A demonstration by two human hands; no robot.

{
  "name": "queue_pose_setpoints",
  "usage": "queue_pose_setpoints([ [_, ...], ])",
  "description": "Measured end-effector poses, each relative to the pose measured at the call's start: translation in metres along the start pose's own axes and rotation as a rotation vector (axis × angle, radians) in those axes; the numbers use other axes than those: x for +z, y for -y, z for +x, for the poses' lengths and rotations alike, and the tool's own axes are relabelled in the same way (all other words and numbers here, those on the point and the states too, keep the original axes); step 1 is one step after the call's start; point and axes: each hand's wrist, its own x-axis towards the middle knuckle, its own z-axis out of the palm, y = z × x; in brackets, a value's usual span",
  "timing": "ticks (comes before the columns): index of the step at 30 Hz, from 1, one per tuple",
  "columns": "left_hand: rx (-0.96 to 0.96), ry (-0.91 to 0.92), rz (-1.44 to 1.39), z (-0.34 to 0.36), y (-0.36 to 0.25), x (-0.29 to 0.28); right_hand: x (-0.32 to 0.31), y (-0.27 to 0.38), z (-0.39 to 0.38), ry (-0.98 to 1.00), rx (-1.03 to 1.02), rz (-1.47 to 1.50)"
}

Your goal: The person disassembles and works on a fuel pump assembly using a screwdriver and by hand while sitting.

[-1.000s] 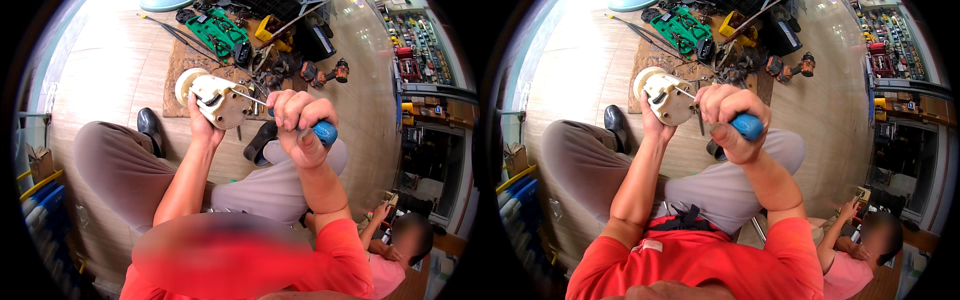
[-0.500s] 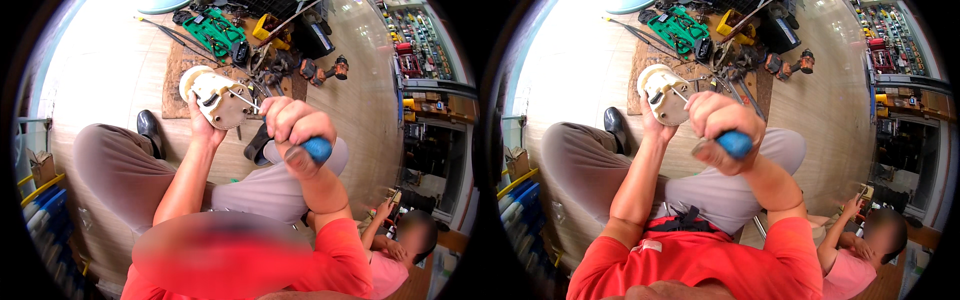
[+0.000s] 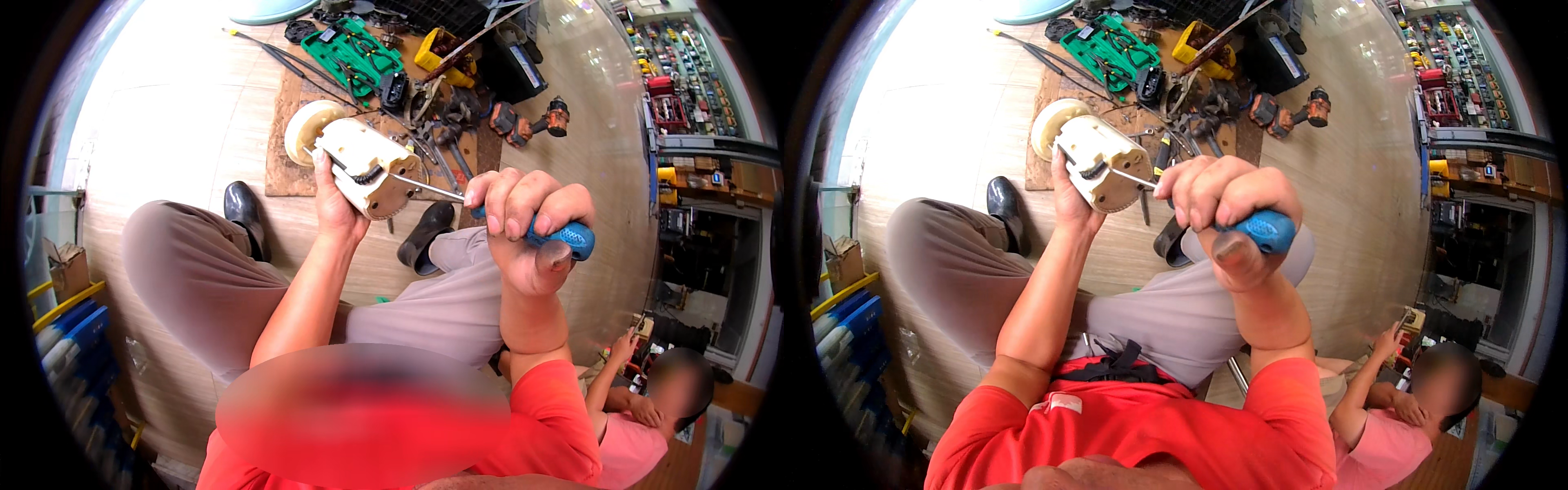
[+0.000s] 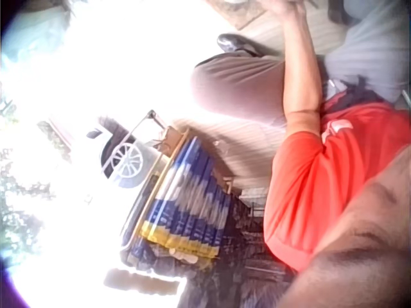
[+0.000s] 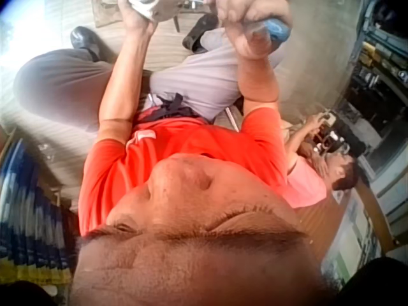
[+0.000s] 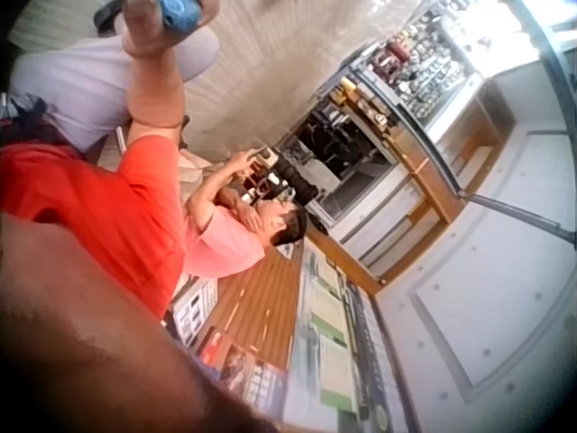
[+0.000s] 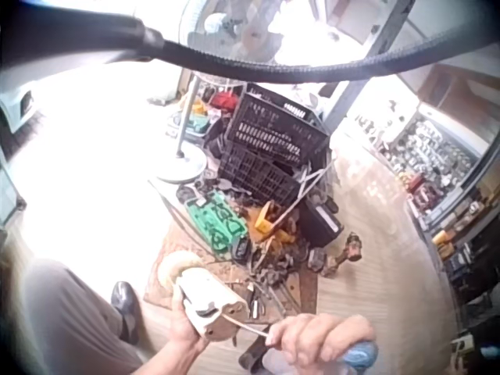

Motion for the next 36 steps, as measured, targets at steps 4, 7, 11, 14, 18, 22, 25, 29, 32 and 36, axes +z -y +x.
queue_pose_setpoints([
  [4, 0.006, 0.001, 0.015, 0.000, 0.002, -0.001, -0.002, -0.004, 0.000, 0.015, -0.040, -0.052],
  [7, 0.004, -0.001, 0.028, -0.001, 0.003, 0.001, -0.003, -0.006, 0.000, 0.005, -0.042, -0.052],
  [11, -0.016, -0.011, 0.024, -0.004, 0.002, 0.003, -0.001, -0.008, 0.001, 0.013, -0.027, -0.071],
  [14, -0.014, 0.007, 0.015, -0.003, 0.002, 0.001, 0.006, -0.009, -0.001, 0.024, -0.038, -0.100],
  [18, -0.033, 0.000, 0.001, -0.003, 0.000, 0.000, 0.010, -0.012, -0.002, 0.083, -0.040, -0.080],
  [22, -0.068, -0.006, 0.007, -0.004, -0.003, 0.002, -0.002, -0.015, 0.002, 0.085, -0.014, 0.029],
  [25, -0.043, -0.003, 0.011, -0.002, -0.005, -0.001, -0.010, -0.019, 0.001, 0.068, 0.005, 0.081],
  [29, 0.034, 0.003, 0.049, 0.002, -0.005, -0.005, -0.025, -0.023, 0.000, 0.026, 0.048, 0.193],
  [32, 0.150, 0.030, 0.120, 0.008, -0.004, -0.010, -0.039, -0.024, -0.001, -0.036, 0.083, 0.264],
  [36, 0.306, -0.067, 0.130, 0.006, -0.002, -0.005, -0.045, -0.015, 0.002, -0.130, 0.150, 0.256],
])
